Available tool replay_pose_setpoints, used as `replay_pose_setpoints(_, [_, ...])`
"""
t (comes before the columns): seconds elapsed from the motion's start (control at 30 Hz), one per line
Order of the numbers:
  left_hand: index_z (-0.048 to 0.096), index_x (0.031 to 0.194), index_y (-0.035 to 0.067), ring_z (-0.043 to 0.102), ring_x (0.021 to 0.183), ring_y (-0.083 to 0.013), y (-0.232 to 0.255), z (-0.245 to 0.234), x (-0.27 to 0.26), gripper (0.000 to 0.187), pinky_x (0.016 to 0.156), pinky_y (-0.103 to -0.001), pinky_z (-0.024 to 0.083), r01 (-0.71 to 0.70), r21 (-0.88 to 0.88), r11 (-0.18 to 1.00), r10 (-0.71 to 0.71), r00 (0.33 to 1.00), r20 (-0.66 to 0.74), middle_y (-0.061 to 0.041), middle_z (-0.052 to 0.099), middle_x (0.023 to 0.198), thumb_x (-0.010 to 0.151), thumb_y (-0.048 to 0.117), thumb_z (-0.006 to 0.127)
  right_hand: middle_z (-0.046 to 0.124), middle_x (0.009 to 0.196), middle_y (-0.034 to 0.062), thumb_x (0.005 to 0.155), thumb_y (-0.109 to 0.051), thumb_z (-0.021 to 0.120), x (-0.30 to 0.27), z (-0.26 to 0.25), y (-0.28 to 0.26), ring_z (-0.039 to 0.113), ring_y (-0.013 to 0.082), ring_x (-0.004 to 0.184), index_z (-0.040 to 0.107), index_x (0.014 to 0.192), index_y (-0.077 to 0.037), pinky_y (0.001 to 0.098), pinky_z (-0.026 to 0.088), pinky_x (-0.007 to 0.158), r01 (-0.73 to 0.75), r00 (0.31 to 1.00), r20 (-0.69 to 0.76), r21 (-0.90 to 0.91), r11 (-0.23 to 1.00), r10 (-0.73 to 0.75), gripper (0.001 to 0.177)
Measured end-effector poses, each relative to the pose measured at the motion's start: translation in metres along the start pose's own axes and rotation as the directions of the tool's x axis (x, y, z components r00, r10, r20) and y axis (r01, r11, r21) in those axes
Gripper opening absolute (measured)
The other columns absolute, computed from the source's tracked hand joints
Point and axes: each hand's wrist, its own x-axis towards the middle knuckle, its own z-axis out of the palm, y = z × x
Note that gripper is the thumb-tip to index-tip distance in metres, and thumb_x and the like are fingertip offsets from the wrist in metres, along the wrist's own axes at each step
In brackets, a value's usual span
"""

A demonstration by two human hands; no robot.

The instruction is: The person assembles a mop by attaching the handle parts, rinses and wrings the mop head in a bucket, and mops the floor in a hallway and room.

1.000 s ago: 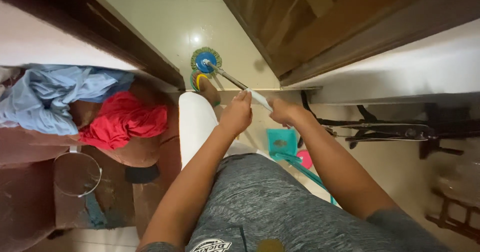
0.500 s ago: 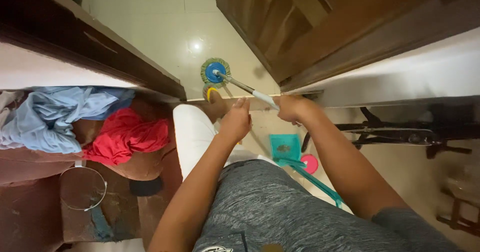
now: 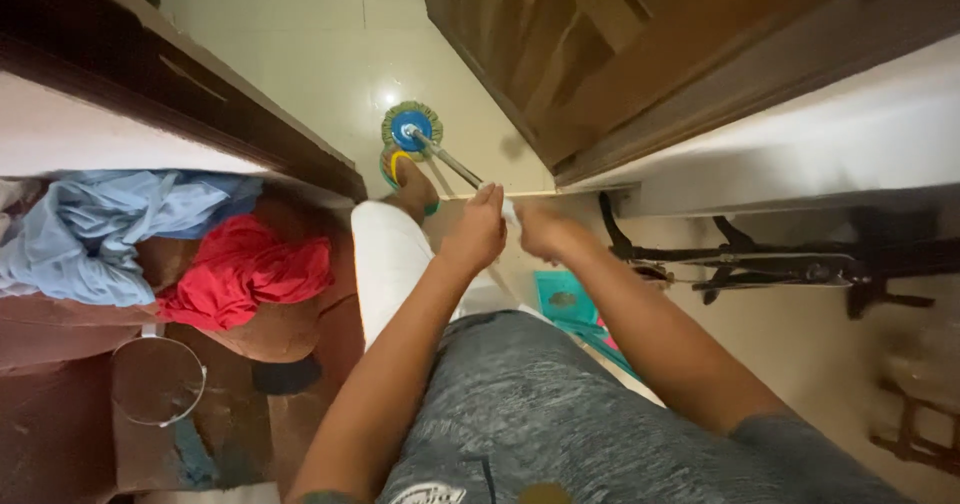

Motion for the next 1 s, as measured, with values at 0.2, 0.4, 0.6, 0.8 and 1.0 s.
replay_pose_setpoints(0.2, [0.051,0.142,0.0,0.061,0.126,-0.0402,0.003,-0.013,-0.019,0.055,0.104,-0.048,0.05,0.088,0.092,0.992,-0.09,0.996,0.013,-0.022,0.056,0.145,0.089,0.009,0.06,0.071,0.095,0.0212,0.089,-0.003,0.051,0.014,0.03,0.026,0.069,0.0337,0.07,0.05,0.147,-0.013,0.046,0.057,0.057,0.102,0.988,-0.097,-0.155,0.983,-0.118,0.059])
replay_pose_setpoints(0.4, [0.051,0.138,-0.002,0.057,0.127,-0.0435,0.016,-0.022,-0.024,0.054,0.098,-0.049,0.052,0.048,0.044,0.998,-0.049,0.999,0.017,-0.026,0.052,0.145,0.086,0.008,0.062,0.077,0.099,0.0219,0.094,-0.014,0.053,-0.008,0.002,0.052,0.075,0.0346,0.08,0.056,0.146,-0.023,0.0482,0.059,0.067,-0.1,0.994,0.042,-0.042,0.994,0.102,0.053])
replay_pose_setpoints(0.6, [0.05,0.137,-0.004,0.055,0.126,-0.0444,0.028,-0.018,-0.021,0.054,0.097,-0.048,0.052,0.058,0.02,0.998,-0.06,0.99,0.124,-0.026,0.053,0.144,0.086,0.009,0.063,0.074,0.109,0.0192,0.092,-0.023,0.065,-0.023,-0.011,0.083,0.074,0.0331,0.086,0.055,0.149,-0.03,0.0451,0.06,0.079,-0.068,0.991,-0.12,-0.079,0.995,0.058,0.059])
replay_pose_setpoints(0.8, [0.052,0.135,-0.005,0.056,0.13,-0.0433,0.029,0.009,-0.016,0.05,0.103,-0.047,0.051,-0.105,0.051,0.993,0.096,0.984,0.151,-0.028,0.053,0.144,0.088,0.007,0.062,0.073,0.114,0.0177,0.089,-0.023,0.067,-0.023,-0.008,0.114,0.074,0.0334,0.09,0.053,0.149,-0.029,0.0452,0.058,0.081,-0.095,0.982,-0.168,-0.009,0.995,0.092,0.061])
replay_pose_setpoints(1.0, [0.052,0.138,-0.002,0.057,0.128,-0.0401,0.046,-0.005,-0.015,0.05,0.101,-0.047,0.051,-0.013,0.068,0.998,-0.005,0.966,0.257,-0.023,0.053,0.147,0.09,0.009,0.06,0.071,0.115,0.0182,0.089,-0.023,0.067,-0.002,-0.002,0.142,0.072,0.0349,0.092,0.052,0.149,-0.029,0.0459,0.059,0.078,-0.097,0.983,-0.156,-0.022,0.995,0.092,0.063])
